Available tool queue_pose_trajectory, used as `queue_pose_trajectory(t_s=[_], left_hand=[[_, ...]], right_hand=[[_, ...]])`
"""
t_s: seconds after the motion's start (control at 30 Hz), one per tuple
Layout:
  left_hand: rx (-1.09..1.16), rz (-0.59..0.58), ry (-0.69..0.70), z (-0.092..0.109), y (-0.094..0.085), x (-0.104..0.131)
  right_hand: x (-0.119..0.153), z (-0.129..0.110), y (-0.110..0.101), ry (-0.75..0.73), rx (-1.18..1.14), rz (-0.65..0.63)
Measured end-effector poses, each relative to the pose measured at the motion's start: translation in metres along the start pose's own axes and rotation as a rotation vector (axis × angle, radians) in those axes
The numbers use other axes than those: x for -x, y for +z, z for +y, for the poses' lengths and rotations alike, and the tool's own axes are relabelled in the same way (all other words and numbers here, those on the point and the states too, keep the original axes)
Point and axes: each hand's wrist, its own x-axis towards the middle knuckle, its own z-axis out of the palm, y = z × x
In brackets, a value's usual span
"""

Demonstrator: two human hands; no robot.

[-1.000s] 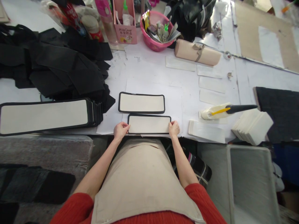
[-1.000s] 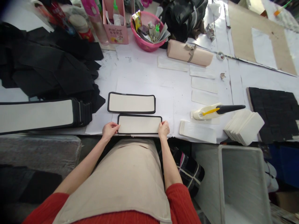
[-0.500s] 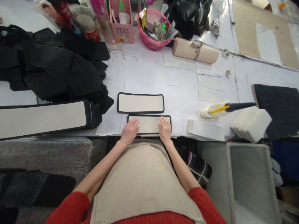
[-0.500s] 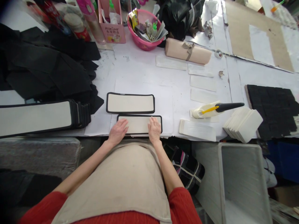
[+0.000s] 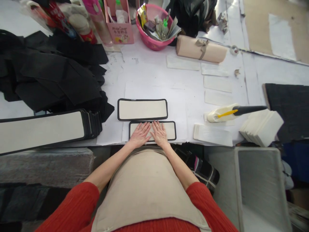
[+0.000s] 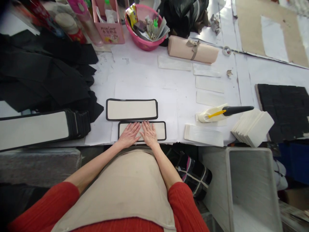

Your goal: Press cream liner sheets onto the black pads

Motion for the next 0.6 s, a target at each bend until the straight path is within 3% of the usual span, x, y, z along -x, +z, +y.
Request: queue_pose_trajectory(t_s=[0.3,0.6], left_hand=[[-0.067,-0.044,0.035,-0.030,-0.010,0.016],[-0.007,-0.067,0.001,-0.032,-0.006,0.018]], right_hand=[[0.030,0.065,-0.017,0.129,0.064,0.038],[0.030,0.066,-0.012,0.142,0.031,0.014]])
